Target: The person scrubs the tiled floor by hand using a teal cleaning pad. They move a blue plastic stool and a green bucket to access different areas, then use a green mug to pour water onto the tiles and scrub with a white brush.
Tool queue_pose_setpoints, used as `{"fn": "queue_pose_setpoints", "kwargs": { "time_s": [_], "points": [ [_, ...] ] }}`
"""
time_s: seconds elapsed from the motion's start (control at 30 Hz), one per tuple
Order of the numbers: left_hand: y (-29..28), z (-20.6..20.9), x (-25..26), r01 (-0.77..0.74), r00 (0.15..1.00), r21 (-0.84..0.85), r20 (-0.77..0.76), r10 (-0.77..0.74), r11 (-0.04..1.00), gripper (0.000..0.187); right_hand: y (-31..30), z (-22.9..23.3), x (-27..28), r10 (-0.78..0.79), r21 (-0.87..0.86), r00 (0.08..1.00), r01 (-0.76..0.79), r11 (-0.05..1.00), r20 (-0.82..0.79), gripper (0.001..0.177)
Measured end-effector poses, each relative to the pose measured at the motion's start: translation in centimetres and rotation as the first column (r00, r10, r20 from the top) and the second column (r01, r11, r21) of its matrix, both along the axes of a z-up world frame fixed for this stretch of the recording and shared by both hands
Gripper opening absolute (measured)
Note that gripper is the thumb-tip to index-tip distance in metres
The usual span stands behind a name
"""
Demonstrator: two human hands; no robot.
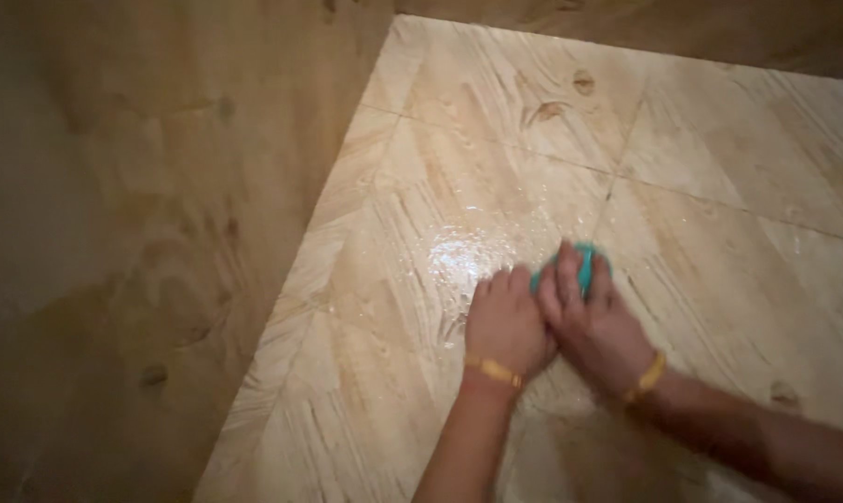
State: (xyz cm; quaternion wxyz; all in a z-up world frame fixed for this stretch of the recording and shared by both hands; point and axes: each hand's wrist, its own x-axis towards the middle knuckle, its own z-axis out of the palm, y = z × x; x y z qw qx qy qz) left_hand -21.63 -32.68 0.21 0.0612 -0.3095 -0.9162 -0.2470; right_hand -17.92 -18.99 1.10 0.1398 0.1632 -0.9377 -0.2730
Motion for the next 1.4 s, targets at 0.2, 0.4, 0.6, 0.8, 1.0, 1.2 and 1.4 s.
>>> {"fn": "queue_pose_setpoints", "kwargs": {
  "time_s": [0.2, 0.4, 0.6, 0.8, 1.0, 1.2, 1.4],
  "points": [
    [-6.7, -0.6, 5.5, -0.17, 0.98, -0.108, 0.083, 0.179, 0.98, 0.031, -5.9, -1.4, 3.2, 0.255, -0.021, 0.966, -0.254, 0.967, 0.036, 0.049],
    [-13.0, -3.3, 1.2, -0.527, 0.85, -0.128, -0.075, 0.522, 0.84, 0.032, -13.8, -3.1, -4.0, 0.362, -0.231, 0.932, -0.344, 0.91, 0.037, 0.054],
    [-17.3, -4.6, -5.5, -0.76, 0.648, -0.14, -0.248, 0.721, 0.635, 0.02, -19.6, -3.3, -12.8, 0.497, -0.351, 0.867, -0.454, 0.819, 0.036, 0.057],
    [-21.3, -5.7, -7.8, -0.736, 0.661, -0.175, -0.393, 0.639, 0.653, 0.019, -23.4, -4.6, -15.3, 0.452, -0.431, 0.89, -0.386, 0.815, 0.057, 0.053],
    [-21.1, -5.4, -4.6, -0.761, 0.644, 0.027, -0.08, 0.76, 0.648, 0.033, -22.9, -4.2, -12.1, 0.478, -0.326, 0.872, -0.423, 0.845, 0.106, 0.058],
    [-21.6, -3.2, 5.2, -0.586, 0.81, -0.194, -0.11, 0.577, 0.786, 0.047, -23.0, -6.7, -2.3, 0.489, -0.245, 0.871, -0.484, 0.84, -0.042, 0.055],
    [-25.2, -5.4, 4.9, -0.701, 0.711, -0.209, -0.275, 0.647, 0.682, 0.032, -27.7, -8.8, -2.5, 0.472, -0.316, 0.881, -0.446, 0.838, 0.009, 0.058]
  ]
}}
